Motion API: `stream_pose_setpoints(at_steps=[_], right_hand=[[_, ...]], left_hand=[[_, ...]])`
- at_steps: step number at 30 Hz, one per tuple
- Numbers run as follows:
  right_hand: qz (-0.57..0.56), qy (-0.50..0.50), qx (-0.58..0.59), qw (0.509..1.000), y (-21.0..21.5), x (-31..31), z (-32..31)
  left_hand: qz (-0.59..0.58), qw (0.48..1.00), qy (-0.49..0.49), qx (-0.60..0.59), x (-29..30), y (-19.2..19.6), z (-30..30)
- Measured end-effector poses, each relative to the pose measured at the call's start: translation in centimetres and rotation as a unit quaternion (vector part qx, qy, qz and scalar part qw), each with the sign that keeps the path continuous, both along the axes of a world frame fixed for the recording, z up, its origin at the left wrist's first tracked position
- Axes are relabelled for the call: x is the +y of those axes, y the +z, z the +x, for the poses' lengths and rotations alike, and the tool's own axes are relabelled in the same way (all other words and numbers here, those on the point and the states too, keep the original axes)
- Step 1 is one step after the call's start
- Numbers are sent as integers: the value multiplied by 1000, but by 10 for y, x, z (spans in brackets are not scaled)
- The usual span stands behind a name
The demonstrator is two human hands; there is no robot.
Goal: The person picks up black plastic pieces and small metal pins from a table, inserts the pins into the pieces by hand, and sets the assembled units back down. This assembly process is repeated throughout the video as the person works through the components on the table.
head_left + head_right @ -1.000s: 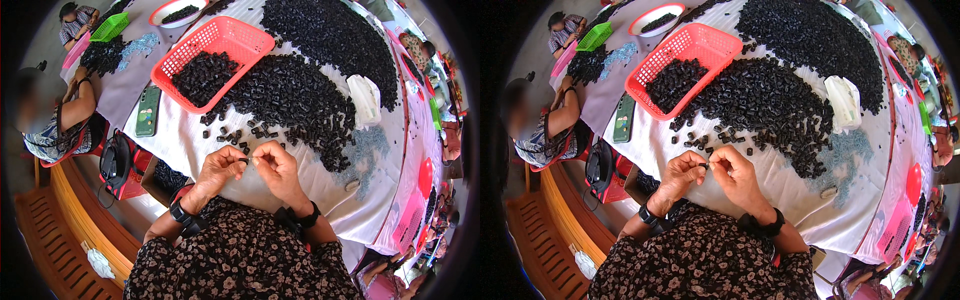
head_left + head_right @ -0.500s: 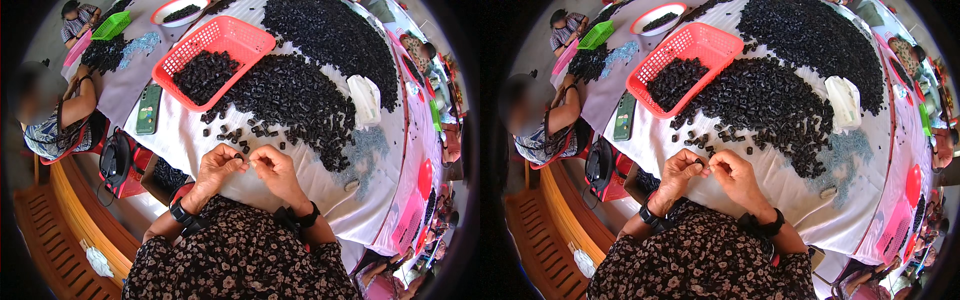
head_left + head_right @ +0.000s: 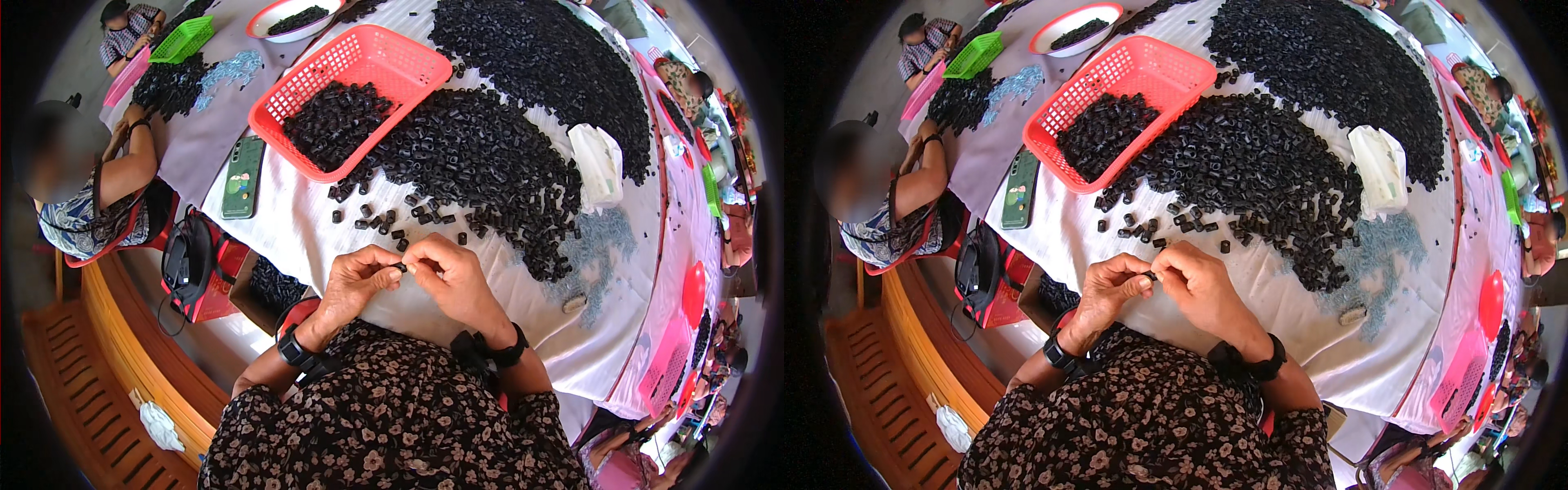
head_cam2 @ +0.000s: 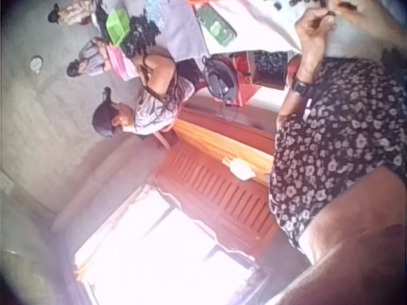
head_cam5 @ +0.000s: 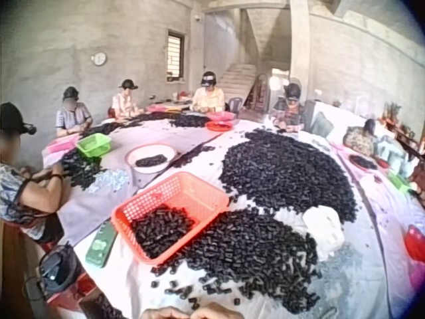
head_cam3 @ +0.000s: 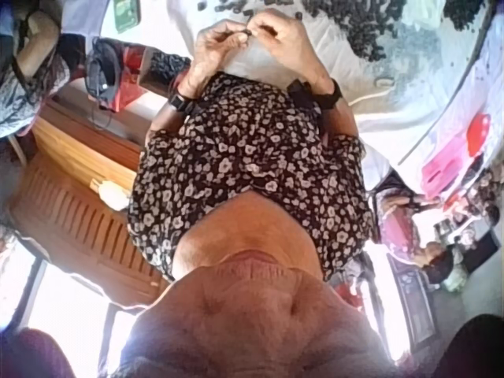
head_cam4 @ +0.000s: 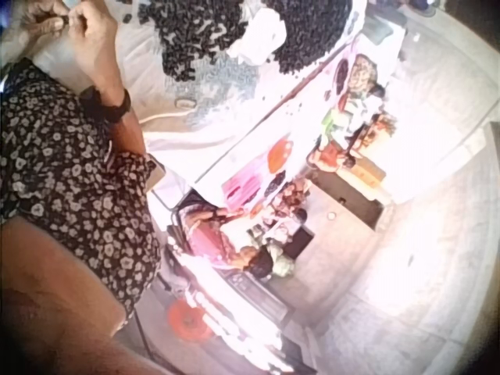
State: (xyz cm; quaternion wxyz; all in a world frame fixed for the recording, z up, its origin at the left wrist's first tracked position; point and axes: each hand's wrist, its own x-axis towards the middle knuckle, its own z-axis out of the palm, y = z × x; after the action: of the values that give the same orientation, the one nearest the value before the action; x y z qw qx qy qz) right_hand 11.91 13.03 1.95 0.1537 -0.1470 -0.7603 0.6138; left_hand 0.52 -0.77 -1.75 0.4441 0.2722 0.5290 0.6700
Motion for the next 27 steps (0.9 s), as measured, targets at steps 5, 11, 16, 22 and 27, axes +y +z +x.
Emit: stream_pose_setpoints(at_steps=[5,11,16,22,27], right_hand=[[35,13,26,999,3,0,-4],[-179,129,-50,974,-9,17,-5],[-155,87,-37,983,-6,7,-7],[-115,93,-38,988,-9,6,-7],[-187,155,-82,967,-8,13,-9]], left_hand=[[3,1000,0,-5,-2,-1,-1],[14,999,-26,-17,-6,-2,-2],[10,1000,6,-26,-5,0,-6],[6,997,-63,-44,-9,1,-15],[21,994,-72,-86,-16,-1,-10]])
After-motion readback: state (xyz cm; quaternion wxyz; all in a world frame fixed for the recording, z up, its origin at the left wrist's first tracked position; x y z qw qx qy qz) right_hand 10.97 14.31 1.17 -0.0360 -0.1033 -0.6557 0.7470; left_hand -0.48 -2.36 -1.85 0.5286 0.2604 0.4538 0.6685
